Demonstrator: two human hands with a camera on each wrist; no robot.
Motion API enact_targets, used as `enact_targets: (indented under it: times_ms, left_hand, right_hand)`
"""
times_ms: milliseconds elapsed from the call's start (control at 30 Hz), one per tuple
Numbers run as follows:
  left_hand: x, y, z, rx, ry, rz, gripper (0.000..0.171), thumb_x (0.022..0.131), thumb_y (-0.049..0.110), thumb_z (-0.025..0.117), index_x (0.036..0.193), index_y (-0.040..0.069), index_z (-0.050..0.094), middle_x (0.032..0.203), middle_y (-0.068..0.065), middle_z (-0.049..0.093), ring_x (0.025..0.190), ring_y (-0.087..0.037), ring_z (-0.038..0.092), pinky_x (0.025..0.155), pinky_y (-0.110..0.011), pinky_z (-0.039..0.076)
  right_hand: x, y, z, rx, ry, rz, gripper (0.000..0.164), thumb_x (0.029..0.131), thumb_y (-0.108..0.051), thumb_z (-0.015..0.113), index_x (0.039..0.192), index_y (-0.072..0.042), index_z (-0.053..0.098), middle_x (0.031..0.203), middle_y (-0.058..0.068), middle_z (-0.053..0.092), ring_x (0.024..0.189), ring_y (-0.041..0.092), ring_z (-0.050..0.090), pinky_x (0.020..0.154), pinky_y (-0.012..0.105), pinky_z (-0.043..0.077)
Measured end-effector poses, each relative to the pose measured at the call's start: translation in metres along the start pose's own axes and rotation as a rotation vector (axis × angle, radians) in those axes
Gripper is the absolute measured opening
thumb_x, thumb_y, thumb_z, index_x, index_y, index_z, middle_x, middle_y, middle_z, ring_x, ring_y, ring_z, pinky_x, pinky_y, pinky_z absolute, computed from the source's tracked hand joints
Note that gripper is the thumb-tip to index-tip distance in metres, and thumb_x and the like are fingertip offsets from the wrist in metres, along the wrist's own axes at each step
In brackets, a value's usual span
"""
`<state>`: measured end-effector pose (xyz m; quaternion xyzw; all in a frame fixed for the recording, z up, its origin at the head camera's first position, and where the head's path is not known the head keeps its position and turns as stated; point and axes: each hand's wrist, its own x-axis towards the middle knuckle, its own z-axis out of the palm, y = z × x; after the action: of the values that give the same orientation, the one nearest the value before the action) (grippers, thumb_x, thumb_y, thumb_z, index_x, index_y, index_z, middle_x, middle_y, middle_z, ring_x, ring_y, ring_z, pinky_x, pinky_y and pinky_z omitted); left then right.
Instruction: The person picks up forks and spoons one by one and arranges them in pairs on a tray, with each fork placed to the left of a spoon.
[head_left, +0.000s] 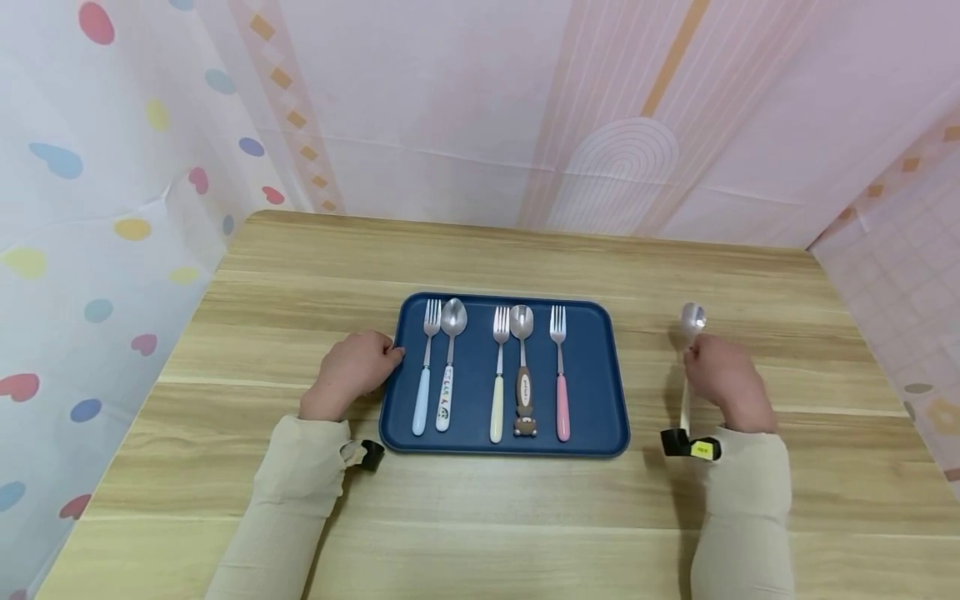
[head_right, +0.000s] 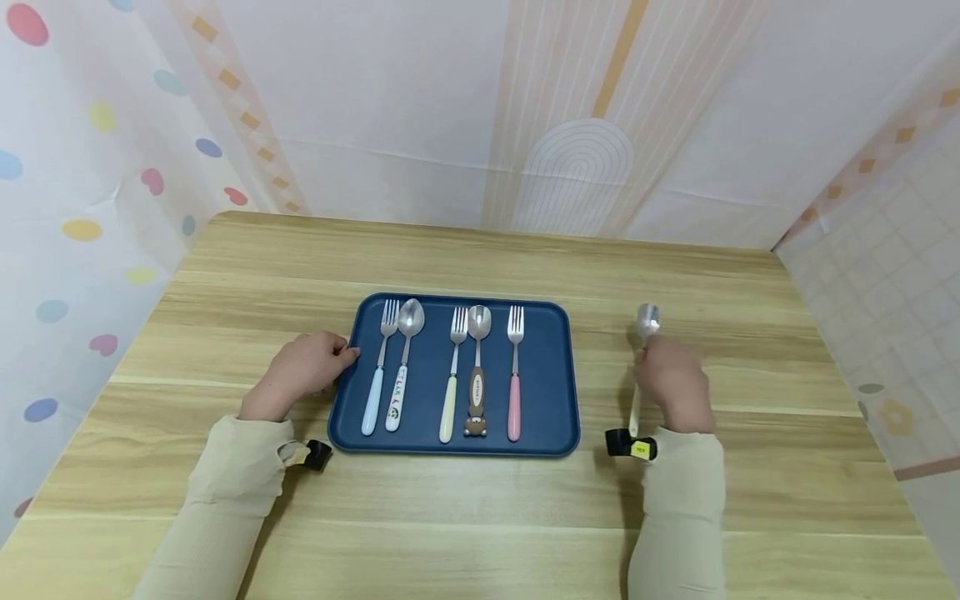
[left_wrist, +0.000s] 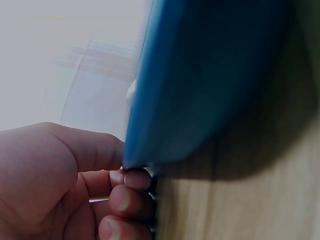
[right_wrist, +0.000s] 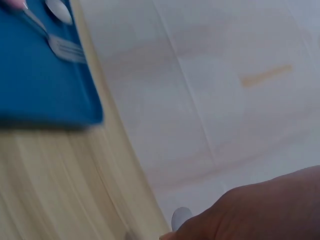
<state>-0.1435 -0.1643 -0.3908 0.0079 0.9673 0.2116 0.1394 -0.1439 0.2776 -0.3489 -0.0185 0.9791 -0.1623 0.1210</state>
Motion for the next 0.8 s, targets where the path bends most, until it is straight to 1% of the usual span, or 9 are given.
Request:
enact_targets:
  times_ms: [167,367,567,700,800]
  left_hand:
    - [-0.001,0.001,-0.001,0.0,-0.002,0.005,0.039,0.094,0.025,0.047,0.057,0.012,0.044,0.051,0.0,0.041,0.046,-0.018,0.045,0.042,-0.026,0.033]
    - [-0.001,0.001,-0.001,0.006,-0.001,0.005,0.039,0.094,0.025,0.047,0.057,0.012,0.044,0.052,-0.001,0.041,0.047,-0.018,0.045,0.043,-0.027,0.033]
    - [-0.001,0.0,-0.001,0.007,0.005,0.002,0.039,0.093,0.026,0.047,0.057,0.012,0.043,0.052,0.0,0.041,0.047,-0.018,0.045,0.043,-0.027,0.033]
    - [-0.001,0.0,-0.001,0.005,0.006,-0.001,0.039,0.093,0.026,0.048,0.057,0.012,0.044,0.052,0.0,0.041,0.047,-0.018,0.045,0.043,-0.027,0.032]
    - [-0.001,0.0,-0.001,0.001,0.018,0.01,0.039,0.093,0.025,0.049,0.056,0.012,0.044,0.052,-0.001,0.041,0.047,-0.018,0.045,0.043,-0.027,0.032]
  right_hand:
    - [0.005,-0.021,0.009,-0.028,0.022,-0.058,0.023,0.094,-0.013,0.037,0.085,0.002,0.052,0.066,0.01,0.049,0.056,0.021,0.046,0.047,0.032,0.04]
    - [0.007,-0.037,0.017,-0.036,0.048,-0.066,0.023,0.095,-0.017,0.038,0.087,-0.001,0.053,0.065,0.009,0.048,0.055,0.021,0.046,0.043,0.033,0.037]
    - [0.012,-0.052,0.028,-0.035,0.07,-0.101,0.021,0.093,-0.016,0.042,0.086,-0.002,0.056,0.063,0.007,0.049,0.052,0.02,0.045,0.042,0.031,0.036]
    - [0.018,-0.062,0.036,-0.039,0.071,-0.115,0.019,0.092,-0.016,0.044,0.084,-0.003,0.056,0.063,0.007,0.049,0.052,0.019,0.046,0.042,0.029,0.036]
    - [0.02,-0.067,0.042,-0.039,0.064,-0.118,0.018,0.091,-0.016,0.045,0.083,-0.003,0.055,0.062,0.007,0.048,0.052,0.019,0.047,0.042,0.029,0.037]
